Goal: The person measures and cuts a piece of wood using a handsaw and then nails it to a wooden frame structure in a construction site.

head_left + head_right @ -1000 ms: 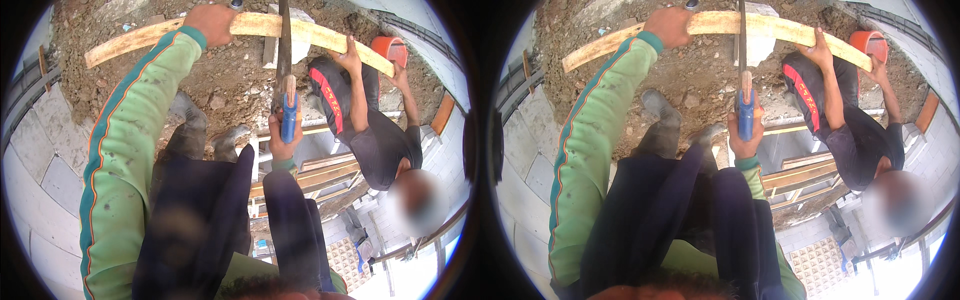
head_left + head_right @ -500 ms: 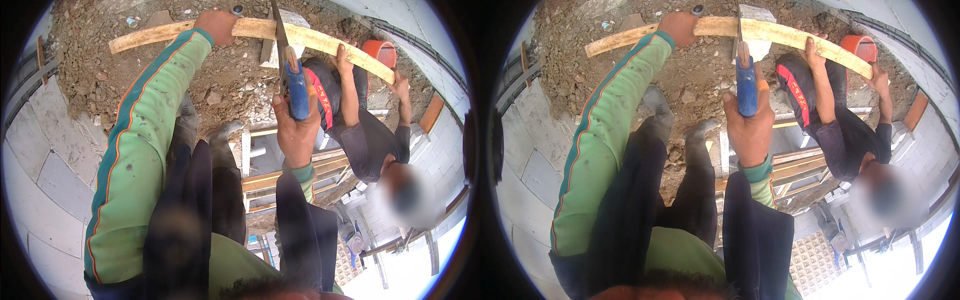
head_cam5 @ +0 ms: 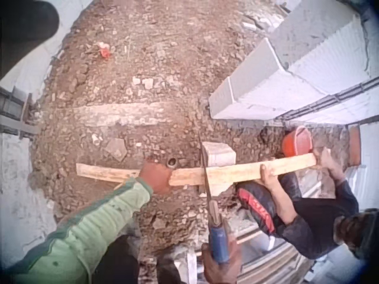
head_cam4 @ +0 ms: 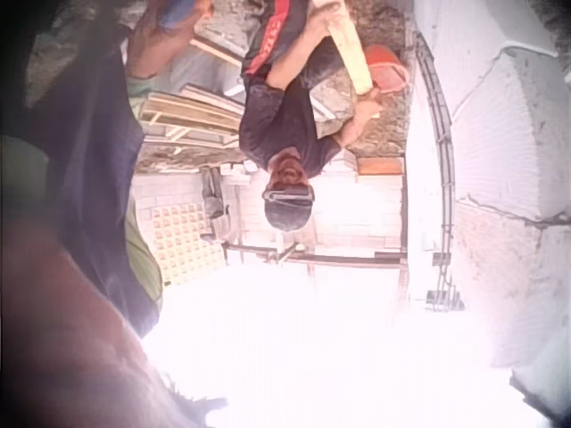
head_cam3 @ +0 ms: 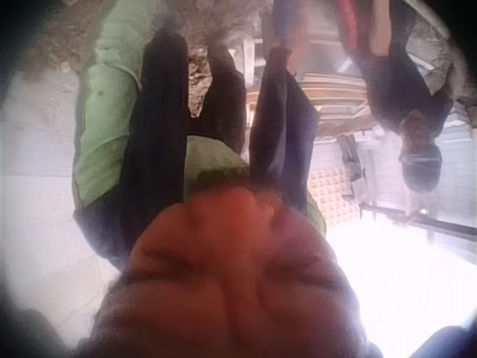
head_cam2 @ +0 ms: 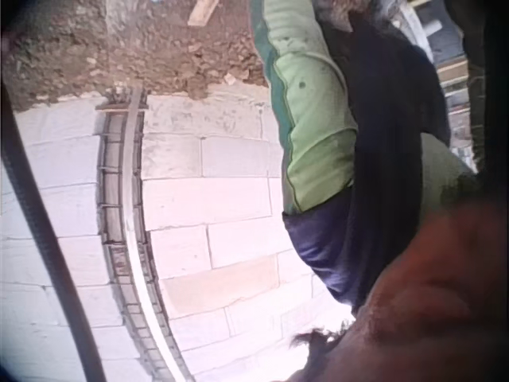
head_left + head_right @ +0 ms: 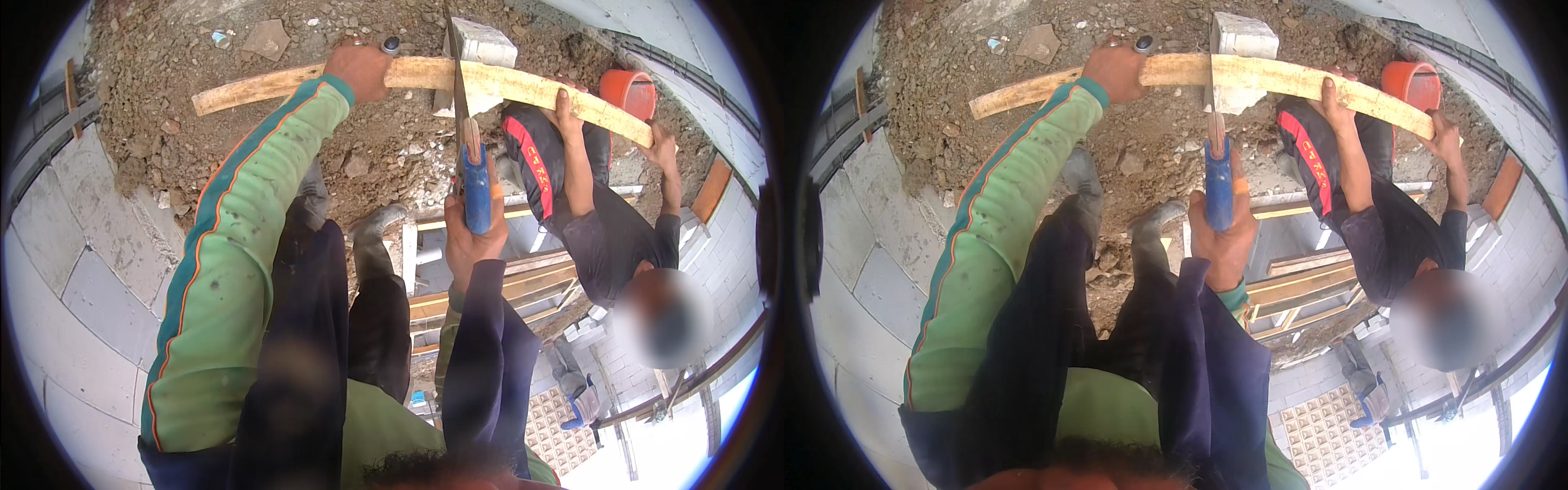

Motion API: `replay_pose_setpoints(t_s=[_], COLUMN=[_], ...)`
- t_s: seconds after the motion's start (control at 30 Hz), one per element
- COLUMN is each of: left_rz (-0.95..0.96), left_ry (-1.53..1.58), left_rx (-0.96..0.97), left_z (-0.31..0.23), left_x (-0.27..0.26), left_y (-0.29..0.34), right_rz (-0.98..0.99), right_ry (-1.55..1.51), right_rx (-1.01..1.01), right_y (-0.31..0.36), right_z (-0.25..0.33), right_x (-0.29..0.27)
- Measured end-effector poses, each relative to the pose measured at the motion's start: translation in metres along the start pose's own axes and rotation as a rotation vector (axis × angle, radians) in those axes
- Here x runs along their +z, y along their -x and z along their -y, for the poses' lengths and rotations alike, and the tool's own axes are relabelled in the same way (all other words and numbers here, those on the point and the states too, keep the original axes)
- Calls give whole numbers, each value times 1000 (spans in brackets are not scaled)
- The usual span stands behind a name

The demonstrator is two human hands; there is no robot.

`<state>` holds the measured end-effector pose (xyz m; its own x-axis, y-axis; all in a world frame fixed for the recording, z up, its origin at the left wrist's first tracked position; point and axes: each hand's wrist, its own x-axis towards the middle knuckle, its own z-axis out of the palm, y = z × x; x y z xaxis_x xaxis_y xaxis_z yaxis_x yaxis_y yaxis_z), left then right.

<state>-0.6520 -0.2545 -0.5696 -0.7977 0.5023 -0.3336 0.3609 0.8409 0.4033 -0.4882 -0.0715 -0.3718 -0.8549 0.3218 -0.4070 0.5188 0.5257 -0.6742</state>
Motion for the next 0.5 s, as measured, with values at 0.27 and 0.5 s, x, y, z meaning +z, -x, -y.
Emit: replay_pose_setpoints(t_s=[0.27,0.5], left_rz=[-9,-2], left_ry=[-57,-57], left_rx=[24,-4], left_z=[-7,-30], left_x=[13,51], left_y=[-13,2], right_rz=[-50,-120], right_ry=[-180,-281], right_rx=[-191,-53], right_y=[9,69], right_z=[-221,-159], right_x=[61,27])
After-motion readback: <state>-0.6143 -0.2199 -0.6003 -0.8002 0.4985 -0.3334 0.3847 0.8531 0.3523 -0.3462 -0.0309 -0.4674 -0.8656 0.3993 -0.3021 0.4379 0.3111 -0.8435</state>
